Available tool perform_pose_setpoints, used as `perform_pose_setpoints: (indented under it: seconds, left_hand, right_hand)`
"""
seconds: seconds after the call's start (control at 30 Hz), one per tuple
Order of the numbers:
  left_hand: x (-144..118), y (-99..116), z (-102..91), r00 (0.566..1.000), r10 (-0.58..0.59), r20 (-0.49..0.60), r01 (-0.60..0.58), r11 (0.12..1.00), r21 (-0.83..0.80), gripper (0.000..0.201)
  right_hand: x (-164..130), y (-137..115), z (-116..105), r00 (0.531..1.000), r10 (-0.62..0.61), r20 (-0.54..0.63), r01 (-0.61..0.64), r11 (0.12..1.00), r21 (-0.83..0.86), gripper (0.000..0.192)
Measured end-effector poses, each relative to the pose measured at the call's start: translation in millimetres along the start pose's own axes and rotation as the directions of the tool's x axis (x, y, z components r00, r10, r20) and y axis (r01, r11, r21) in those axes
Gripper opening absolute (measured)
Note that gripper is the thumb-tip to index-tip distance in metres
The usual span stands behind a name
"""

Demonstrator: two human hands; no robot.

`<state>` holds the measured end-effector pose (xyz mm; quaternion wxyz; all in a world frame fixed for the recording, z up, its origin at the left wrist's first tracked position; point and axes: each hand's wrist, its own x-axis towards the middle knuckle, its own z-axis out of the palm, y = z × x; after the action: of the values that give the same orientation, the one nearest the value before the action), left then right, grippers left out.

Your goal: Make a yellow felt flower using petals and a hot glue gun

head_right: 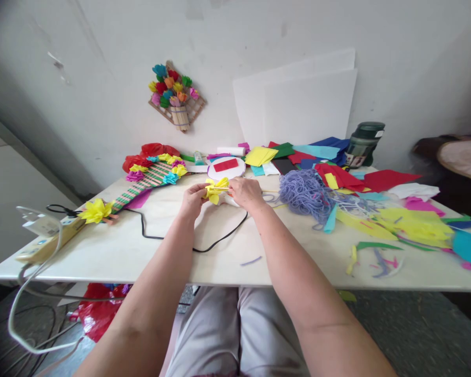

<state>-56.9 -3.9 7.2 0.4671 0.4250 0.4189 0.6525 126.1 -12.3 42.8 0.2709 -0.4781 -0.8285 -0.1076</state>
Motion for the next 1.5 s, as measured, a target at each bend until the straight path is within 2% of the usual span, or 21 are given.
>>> perform_pose_setpoints:
  seconds: [0.13, 0.33, 0.5, 0.6, 0.73, 0.93, 1.17, 1.33, 1.5]
  left_hand:
    - [-0.6, 1.2, 0.8, 1.000, -0.006, -0.011, 0.005, 1.000, -0.002, 0.027]
    - [-3.0, 6.5, 0.7, 0.995, -0.040, -0.087, 0.038, 0.999, -0.016, 0.029]
    - [-0.6, 4.9, -1.1, 0.996, -0.032, -0.086, 0.024, 0.996, -0.089, 0.033]
    - [0.6, 3.1, -0.7, 0.998, -0.027, -0.059, 0.019, 0.992, -0.125, 0.032]
    - [-2.0, 2.4, 3.0, 1.000, -0.013, 0.017, 0.015, 0.989, -0.146, 0.030]
    - [-10.4, 4.1, 12.6, 0.991, -0.018, 0.132, 0.034, 0.992, -0.122, 0.031]
    - [-14.4, 7.0, 16.3, 0.977, -0.012, 0.211, 0.027, 0.997, -0.069, 0.029]
    - [-13.1, 8.5, 16.5, 0.965, -0.056, 0.258, 0.080, 0.993, -0.084, 0.030]
    - [-13.0, 9.6, 17.1, 0.975, -0.077, 0.208, 0.090, 0.995, -0.052, 0.039]
  right_hand:
    - [0.0, -0.4, -1.3, 1.000, 0.011, 0.008, -0.011, 1.000, -0.001, 0.020]
    - [0.6, 6.2, 0.5, 0.999, 0.039, -0.022, -0.039, 0.999, 0.032, 0.019]
    - [2.0, 8.3, -1.8, 0.975, 0.220, -0.015, -0.216, 0.966, 0.142, 0.019]
    - [3.8, 8.2, -2.3, 0.945, 0.327, 0.021, -0.323, 0.917, 0.233, 0.020]
    - [6.7, 10.3, 3.4, 0.921, 0.376, 0.105, -0.386, 0.838, 0.386, 0.024]
    - [7.3, 12.7, 16.1, 0.890, 0.419, 0.178, -0.427, 0.636, 0.643, 0.032]
    - [9.4, 14.9, 20.0, 0.860, 0.472, 0.196, -0.423, 0.440, 0.792, 0.023]
    - [10.6, 16.4, 17.7, 0.860, 0.479, 0.177, -0.405, 0.426, 0.809, 0.016]
    - [8.0, 10.6, 8.9, 0.887, 0.407, 0.219, -0.394, 0.418, 0.818, 0.015]
